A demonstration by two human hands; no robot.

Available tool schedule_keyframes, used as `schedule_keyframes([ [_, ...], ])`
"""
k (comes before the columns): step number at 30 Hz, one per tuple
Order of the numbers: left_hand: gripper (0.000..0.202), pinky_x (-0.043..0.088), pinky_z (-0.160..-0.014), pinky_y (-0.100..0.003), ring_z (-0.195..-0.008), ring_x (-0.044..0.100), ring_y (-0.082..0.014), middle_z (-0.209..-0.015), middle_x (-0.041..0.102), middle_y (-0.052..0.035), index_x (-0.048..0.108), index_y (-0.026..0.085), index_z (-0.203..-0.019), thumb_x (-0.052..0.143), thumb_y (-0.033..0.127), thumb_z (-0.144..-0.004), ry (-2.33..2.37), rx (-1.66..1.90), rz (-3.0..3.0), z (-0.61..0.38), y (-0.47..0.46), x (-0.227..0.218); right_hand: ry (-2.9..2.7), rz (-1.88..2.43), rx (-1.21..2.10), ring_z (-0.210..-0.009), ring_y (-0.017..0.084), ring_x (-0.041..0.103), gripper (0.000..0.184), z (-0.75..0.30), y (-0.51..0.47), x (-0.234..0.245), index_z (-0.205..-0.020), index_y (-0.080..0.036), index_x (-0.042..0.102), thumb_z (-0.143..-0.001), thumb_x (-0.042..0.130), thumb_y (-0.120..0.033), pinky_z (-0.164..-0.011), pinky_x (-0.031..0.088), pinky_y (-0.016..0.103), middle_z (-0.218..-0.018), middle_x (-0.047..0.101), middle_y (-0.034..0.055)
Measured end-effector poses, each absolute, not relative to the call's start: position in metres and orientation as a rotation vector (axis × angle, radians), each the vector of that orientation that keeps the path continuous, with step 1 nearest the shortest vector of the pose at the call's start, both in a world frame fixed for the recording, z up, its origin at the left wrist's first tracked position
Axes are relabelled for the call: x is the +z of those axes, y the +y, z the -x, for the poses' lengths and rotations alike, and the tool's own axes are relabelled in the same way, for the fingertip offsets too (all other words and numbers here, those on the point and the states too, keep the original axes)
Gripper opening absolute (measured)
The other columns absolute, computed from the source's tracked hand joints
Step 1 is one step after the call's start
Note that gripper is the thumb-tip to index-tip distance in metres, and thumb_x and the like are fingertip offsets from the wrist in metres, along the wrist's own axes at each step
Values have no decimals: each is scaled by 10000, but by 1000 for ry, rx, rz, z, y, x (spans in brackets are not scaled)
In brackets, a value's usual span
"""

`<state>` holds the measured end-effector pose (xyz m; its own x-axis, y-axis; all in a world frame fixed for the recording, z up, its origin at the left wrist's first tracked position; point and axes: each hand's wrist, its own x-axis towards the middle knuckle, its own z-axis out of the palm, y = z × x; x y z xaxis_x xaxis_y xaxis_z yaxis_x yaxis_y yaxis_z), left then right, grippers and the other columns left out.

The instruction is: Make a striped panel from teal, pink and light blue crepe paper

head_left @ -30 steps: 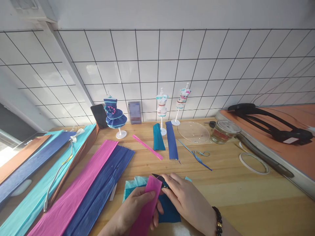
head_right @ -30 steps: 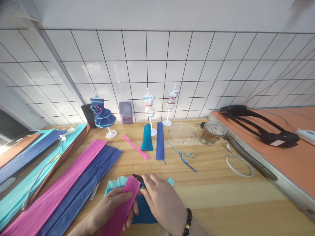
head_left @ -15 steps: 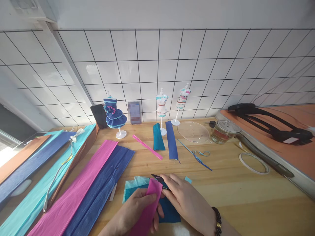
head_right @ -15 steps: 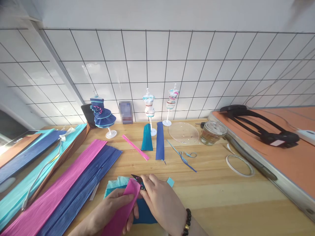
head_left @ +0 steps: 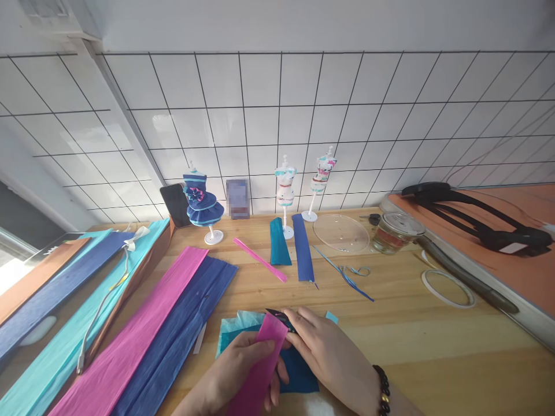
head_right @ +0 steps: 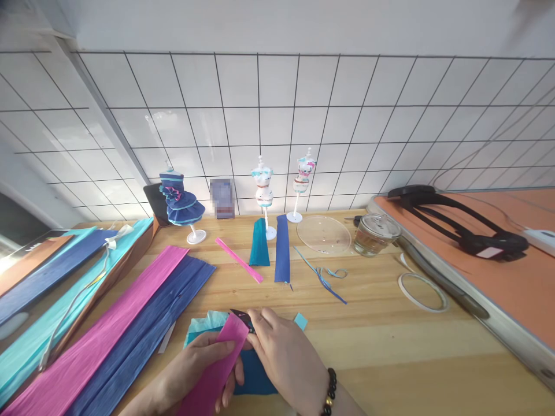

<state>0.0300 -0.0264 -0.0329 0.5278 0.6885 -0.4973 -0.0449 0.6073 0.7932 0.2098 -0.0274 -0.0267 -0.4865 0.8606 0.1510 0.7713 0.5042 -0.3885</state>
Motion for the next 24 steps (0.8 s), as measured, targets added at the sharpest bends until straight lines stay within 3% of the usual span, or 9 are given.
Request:
schedule_keyframes([
  [6, 347, 395, -360, -178, -356, 524, -94, -512, 614, -54, 649, 87, -656, 561, 400, -777, 892, 523, -783, -30, -28, -34, -2410, 1374, 417, -1036, 226, 612, 353, -208, -27, -27, -1275, -150, 469, -928, 407, -179, -835, 541, 348, -1103, 627, 122],
  [11, 316, 415, -363, -186, -370, 542, -101, -568, 648, -51, 659, 90, -833, 589, 390, -765, 877, 536, -749, -30, -26, -35, -2354, 1335, 404, -976, 206, 638, 320, -209, -27, -28, -1230, -187, 504, -928, 399, -170, -807, 549, 326, -1052, 650, 89],
  [19, 356, 422, -366, -200, -384, 571, -124, -590, 674, -65, 648, 83, -920, 624, 388, -738, 884, 574, -676, -29, -24, -35, -2125, 1425, 525, -955, 210, 626, 317, -212, -25, -30, -1223, -200, 495, -922, 409, -252, -796, 528, 343, -1048, 636, 89],
  [22, 325, 468, -446, -226, -460, 611, -144, -631, 686, -73, 663, 78, -894, 641, 364, -740, 876, 667, -651, -29, -23, -31, -1916, 1423, 736, -882, 198, 622, 294, -212, -24, -26, -1150, -200, 549, -920, 416, -328, -786, 509, 334, -935, 647, 66],
  [24, 292, 516, -581, -258, -583, 652, -166, -709, 703, -89, 675, 71, -887, 634, 334, -767, 878, 746, -631, -29, -22, -29, -1762, 1375, 925, -886, 193, 608, 293, -212, -24, -23, -1095, -208, 575, -894, 470, -394, -799, 490, 318, -915, 647, 51],
])
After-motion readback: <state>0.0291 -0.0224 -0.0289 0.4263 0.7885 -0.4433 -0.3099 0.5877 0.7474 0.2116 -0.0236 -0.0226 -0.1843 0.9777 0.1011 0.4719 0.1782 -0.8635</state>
